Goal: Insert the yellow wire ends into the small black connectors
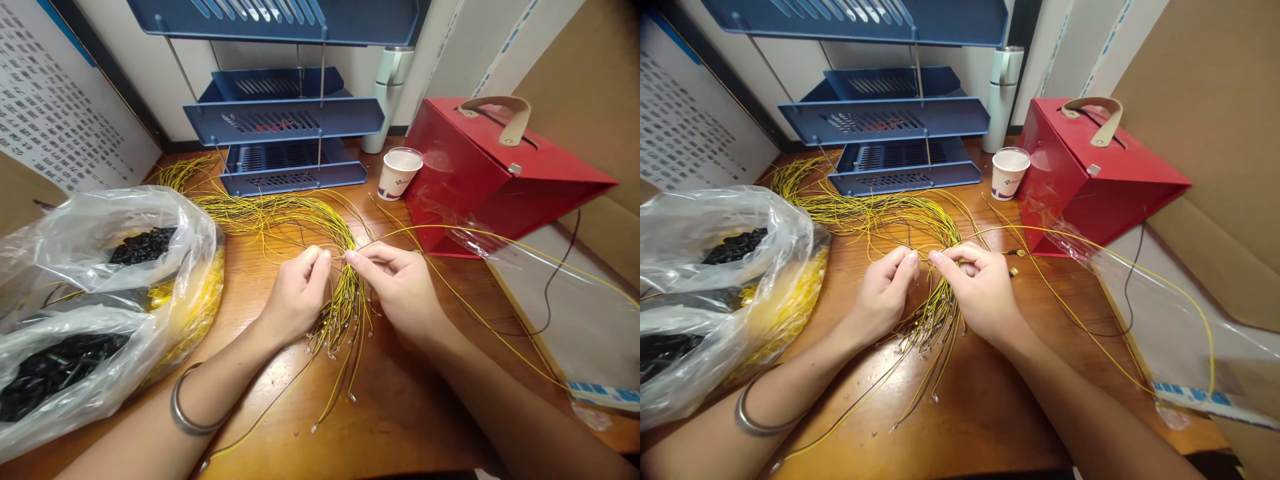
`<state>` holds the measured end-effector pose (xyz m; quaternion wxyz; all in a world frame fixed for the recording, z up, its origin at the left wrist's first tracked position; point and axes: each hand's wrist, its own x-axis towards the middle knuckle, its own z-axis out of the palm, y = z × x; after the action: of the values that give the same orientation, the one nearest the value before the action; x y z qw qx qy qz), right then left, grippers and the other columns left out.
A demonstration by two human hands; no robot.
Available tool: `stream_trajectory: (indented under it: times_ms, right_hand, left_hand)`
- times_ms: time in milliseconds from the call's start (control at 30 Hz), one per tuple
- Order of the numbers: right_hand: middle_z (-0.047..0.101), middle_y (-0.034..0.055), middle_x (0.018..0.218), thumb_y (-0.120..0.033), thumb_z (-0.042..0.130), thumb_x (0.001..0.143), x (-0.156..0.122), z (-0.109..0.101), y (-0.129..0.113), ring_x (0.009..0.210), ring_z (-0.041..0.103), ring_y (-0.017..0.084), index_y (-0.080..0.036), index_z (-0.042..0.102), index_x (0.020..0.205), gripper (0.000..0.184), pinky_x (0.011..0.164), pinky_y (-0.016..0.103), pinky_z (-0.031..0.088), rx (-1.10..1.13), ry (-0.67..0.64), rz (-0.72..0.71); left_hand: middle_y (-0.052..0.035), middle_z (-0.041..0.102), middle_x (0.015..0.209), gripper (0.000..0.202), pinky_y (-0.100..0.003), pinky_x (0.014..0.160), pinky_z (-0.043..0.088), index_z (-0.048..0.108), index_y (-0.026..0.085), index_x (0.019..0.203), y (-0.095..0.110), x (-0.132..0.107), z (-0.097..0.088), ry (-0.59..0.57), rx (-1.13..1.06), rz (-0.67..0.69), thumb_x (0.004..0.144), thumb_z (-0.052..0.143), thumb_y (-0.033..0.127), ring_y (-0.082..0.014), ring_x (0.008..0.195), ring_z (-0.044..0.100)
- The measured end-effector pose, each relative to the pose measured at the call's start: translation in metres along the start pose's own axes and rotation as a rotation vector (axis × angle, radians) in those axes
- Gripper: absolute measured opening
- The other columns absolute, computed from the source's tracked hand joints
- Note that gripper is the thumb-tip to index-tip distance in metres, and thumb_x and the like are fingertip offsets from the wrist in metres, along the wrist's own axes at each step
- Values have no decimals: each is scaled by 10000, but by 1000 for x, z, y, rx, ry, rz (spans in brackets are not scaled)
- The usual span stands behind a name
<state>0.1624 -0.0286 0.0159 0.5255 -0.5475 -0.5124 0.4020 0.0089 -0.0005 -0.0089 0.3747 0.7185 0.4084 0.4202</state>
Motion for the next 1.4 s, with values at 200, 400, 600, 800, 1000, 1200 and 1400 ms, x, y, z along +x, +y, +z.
stream_trajectory:
  times_ms: [200,400,600,800,1000,1200,1400]
  right_hand:
    - [607,15,679,-337,715,763,0,1,-1,599,482,101,-148,692,693,203,555,262,360,1,4,-6]
    - [608,11,662,-339,710,769,0,-1,-2,615,499,109,-156,686,686,201,572,265,375,-23,32,-19]
    - [598,2,641,-343,702,780,1,-1,-3,591,474,96,-157,686,678,212,561,257,366,-40,41,-23]
    - [601,-4,640,-350,696,787,1,-1,-2,572,454,85,-156,691,693,215,558,252,366,-27,21,-12]
    - [616,10,665,-361,697,791,0,-1,-1,587,474,94,-153,698,700,227,556,255,374,-36,15,-6]
    - [624,18,692,-347,709,776,1,1,-1,586,492,99,-157,699,696,206,555,263,387,-24,8,-14]
    - [646,36,729,-330,710,764,0,1,0,646,540,124,-154,699,704,186,601,279,423,-3,-15,-7]
  left_hand:
    - [47,377,531,429,-276,535,305,390,187,586,3,-1,0,11,-34,5,998,394,307,-89,507,364]
    - [47,357,452,544,-278,475,288,345,195,511,0,1,1,39,-212,-91,993,390,441,-79,432,322]
    - [11,523,630,395,-258,591,380,563,173,698,2,0,-2,99,-145,-29,987,432,408,-94,588,475]
    - [21,585,688,133,-245,526,365,628,182,895,5,-4,1,9,-117,1,890,623,315,-83,538,453]
    - [11,622,755,168,-234,648,426,622,178,831,4,-3,1,31,-167,17,945,547,275,-91,684,550]
    - [39,478,650,283,-242,598,363,518,175,744,4,-2,-1,7,-99,22,993,439,285,-85,612,446]
    - [46,375,578,386,-275,547,304,403,187,638,3,-1,-2,7,0,18,1002,391,312,-96,542,366]
